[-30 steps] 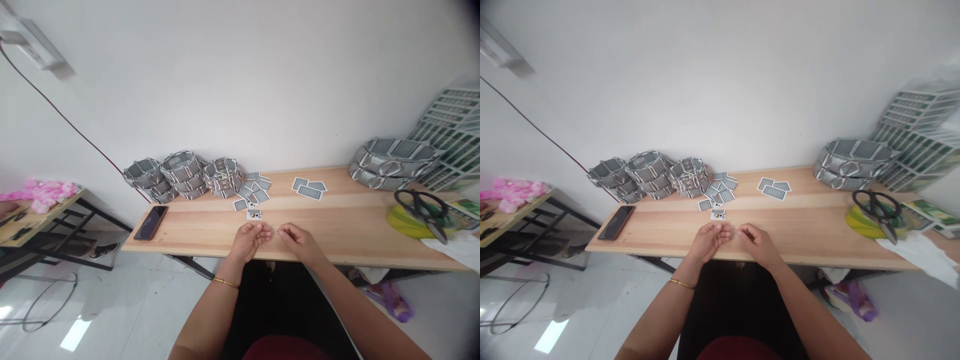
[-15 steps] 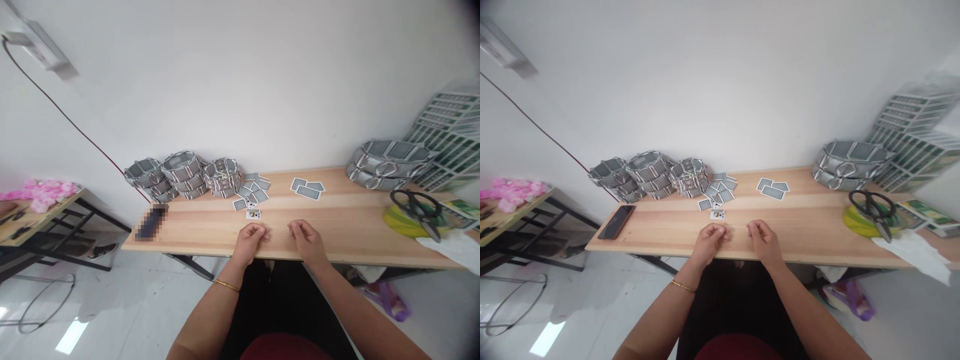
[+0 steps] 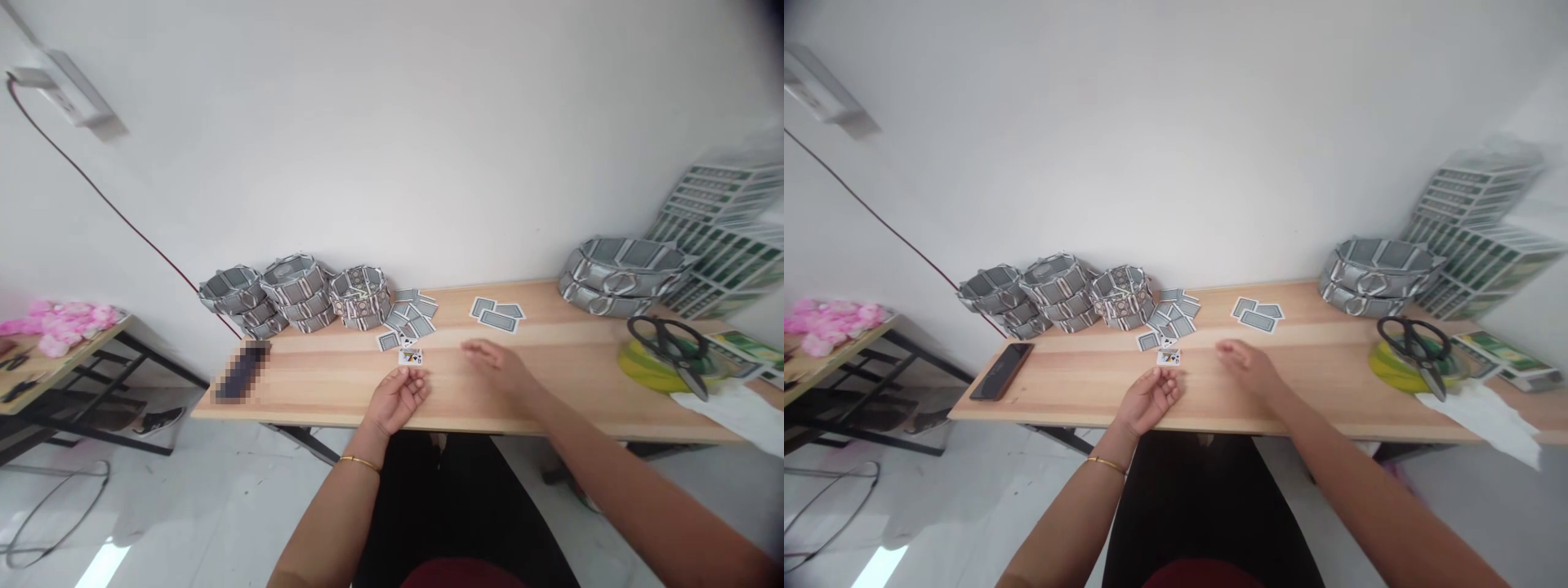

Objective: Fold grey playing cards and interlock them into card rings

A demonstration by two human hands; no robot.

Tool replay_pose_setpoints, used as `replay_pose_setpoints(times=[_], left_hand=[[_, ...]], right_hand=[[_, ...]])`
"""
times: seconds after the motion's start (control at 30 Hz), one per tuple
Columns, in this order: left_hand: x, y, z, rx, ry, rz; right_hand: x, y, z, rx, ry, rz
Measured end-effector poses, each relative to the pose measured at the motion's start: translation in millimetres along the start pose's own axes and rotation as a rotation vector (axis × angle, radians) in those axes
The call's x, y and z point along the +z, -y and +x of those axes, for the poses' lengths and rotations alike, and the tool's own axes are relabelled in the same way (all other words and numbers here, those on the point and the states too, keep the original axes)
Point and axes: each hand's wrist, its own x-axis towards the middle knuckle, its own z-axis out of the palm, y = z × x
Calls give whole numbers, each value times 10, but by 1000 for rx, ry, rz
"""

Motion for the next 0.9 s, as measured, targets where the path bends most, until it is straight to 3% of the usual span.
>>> replay_pose_setpoints(times=[0.07, 0.17, 0.23, 0.33, 0.4, 0.5, 0.6, 0.8, 0.9], left_hand=[[-2, -14, 18, -30, 6, -1], [-12, -23, 33, -44, -14, 0], [-19, -19, 32, -38, -19, 4], [-22, -6, 17, -25, -13, 12], [-18, 3, 3, -10, -10, 11], [-4, 15, -11, 19, -12, 11], [11, 23, -18, 35, -12, 23], [16, 28, -39, 54, -25, 29], [10, 30, -41, 55, -34, 40]], right_hand=[[-168, -176, 290, 22, -15, -281], [-298, -366, 558, 101, -32, -409], [-269, -402, 543, 138, -19, -449], [-84, -299, 220, 113, 54, -557], [76, -157, -124, 4, 103, -651], [287, 47, -636, -106, 82, -682], [409, 120, -975, -193, 26, -650], [319, 76, -1115, -263, 33, -422], [172, 182, -986, -124, 79, -179]])
